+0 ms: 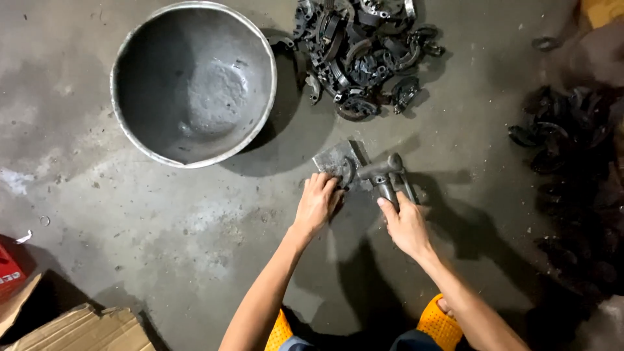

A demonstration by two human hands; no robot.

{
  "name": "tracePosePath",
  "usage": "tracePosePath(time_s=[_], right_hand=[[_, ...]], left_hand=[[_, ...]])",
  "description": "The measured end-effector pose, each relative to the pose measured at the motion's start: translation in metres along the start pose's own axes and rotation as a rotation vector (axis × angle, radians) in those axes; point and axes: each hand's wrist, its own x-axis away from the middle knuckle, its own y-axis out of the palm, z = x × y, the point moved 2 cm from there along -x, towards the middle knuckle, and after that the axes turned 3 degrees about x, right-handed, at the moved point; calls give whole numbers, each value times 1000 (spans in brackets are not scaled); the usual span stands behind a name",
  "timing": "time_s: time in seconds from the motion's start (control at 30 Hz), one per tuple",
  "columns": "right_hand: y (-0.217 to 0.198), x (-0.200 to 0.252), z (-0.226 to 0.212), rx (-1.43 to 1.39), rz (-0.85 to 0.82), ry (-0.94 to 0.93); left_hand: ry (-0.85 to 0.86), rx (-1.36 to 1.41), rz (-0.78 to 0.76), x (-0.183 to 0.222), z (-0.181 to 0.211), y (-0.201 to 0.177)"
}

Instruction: The recorder uses a hammer and a punch tool to remove old components or pins from motorcycle brake shoes.

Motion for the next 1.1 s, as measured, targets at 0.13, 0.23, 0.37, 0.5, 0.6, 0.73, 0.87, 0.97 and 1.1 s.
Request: tracePosePath(time_s=[0.13, 0.23, 0.37, 0.5, 0.6, 0.73, 0.87, 0.97, 1.1], right_hand=[[-23, 14, -70, 68, 99, -115], [-31, 27, -90, 81, 310, -479], [22, -5, 20, 163, 380, -661], [7, -18, -33, 397, -43, -246], [-24, 5, -91, 194, 150, -459], [-2, -3, -37, -11, 310, -657], [19, -20, 18, 316, 176, -454], [-13, -10, -57, 229, 57, -297], [-36, 12, -96, -132, 419, -625]], left_hand=[[-54, 11, 99, -7, 7, 5], [-89, 23, 125, -9, 11, 4], [-60, 54, 157, -9, 11, 4], [-46, 32, 179, -15, 21, 2], [-69, 70, 154, -10, 16, 7], [-87, 93, 169, -16, 24, -4], [-86, 85, 203, -16, 23, 0], [-99, 87, 215, -18, 23, -4], [-100, 118, 215, -18, 25, -4]])
